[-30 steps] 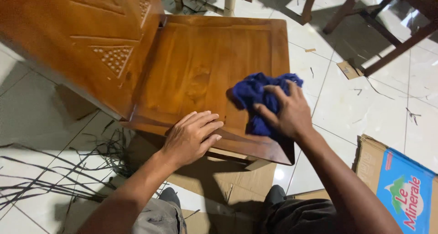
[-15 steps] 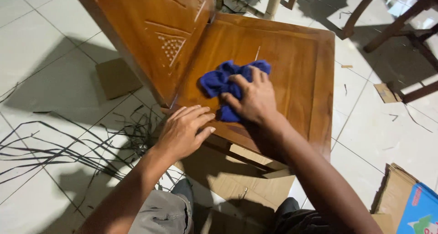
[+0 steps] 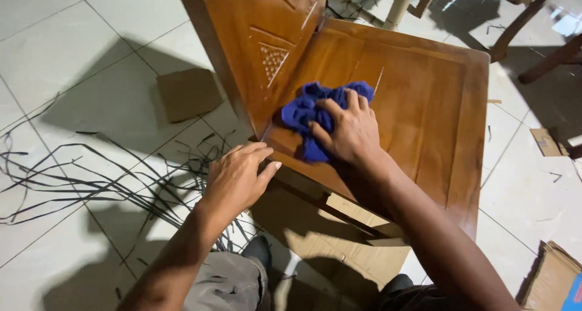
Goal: Wiping a wooden chair with a cloth and organizing cardboard pieces on the floor
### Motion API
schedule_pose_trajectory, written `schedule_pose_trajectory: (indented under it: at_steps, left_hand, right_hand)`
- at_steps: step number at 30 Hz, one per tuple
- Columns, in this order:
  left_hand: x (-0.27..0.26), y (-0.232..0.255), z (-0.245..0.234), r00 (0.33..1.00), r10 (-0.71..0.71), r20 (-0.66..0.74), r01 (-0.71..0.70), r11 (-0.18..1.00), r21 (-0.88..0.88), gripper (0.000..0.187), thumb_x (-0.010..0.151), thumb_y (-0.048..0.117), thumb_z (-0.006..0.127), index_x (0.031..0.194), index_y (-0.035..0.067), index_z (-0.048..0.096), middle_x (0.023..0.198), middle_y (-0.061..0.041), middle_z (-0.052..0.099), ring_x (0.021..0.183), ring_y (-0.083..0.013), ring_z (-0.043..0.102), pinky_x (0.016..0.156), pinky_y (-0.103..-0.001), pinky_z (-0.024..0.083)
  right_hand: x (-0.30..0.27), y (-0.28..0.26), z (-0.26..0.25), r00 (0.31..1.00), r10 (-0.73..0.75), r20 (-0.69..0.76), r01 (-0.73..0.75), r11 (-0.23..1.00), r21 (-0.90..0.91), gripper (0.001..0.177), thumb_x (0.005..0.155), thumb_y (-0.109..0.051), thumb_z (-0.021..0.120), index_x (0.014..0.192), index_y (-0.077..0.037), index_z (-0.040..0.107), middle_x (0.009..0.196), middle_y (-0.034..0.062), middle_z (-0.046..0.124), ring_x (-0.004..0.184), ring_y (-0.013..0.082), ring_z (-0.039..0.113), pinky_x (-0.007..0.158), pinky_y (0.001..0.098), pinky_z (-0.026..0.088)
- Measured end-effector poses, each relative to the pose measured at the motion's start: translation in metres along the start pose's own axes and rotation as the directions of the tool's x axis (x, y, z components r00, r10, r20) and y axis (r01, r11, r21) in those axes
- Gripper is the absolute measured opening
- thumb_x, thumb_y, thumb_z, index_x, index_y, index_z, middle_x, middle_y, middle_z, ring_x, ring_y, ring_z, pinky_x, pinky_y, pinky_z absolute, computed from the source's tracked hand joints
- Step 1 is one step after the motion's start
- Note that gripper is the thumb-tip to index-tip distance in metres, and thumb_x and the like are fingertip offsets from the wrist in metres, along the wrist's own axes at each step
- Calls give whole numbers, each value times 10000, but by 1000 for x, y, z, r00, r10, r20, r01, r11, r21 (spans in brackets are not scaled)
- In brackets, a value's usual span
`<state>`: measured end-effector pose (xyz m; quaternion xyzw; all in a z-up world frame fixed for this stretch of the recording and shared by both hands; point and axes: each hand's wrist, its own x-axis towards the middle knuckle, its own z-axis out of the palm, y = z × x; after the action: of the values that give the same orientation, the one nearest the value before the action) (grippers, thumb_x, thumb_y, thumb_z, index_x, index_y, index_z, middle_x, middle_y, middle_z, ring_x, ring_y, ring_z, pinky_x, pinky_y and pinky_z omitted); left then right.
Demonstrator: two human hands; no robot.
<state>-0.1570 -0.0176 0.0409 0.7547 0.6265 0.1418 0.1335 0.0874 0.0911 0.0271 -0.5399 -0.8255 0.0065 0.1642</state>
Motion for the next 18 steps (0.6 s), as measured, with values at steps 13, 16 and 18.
schedule_pose_trajectory:
  at_steps: [13,16,18]
  left_hand:
    - [-2,-7,-7,964,66,-256,-91,992,-85,296,984,339,613,1152,149,764,1087,-107,760,983,-345,735,828,-499,590]
    - [3,5,-6,925,114,-362,-149,986,-71,246,977,338,643,1128,196,777,1058,-41,766,956,-299,741,817,-469,595]
    - [8,12,-4,805,222,-549,-342,931,-125,230,970,248,705,1150,116,761,1115,-107,746,1046,-336,711,896,-465,574]
  right_hand:
    - [33,-63,33,996,-2,-93,-5,997,-71,451,848,-553,663,1209,-283,680,1263,157,501,1233,434,531,953,552,497]
    - [9,-74,33,990,-64,-129,54,995,-80,435,826,-536,688,1182,-286,683,1225,158,514,1204,429,553,921,529,513]
    - [-3,-75,41,983,-81,-168,67,994,-86,506,799,-585,663,1214,-297,643,1294,174,497,1246,434,524,951,529,494]
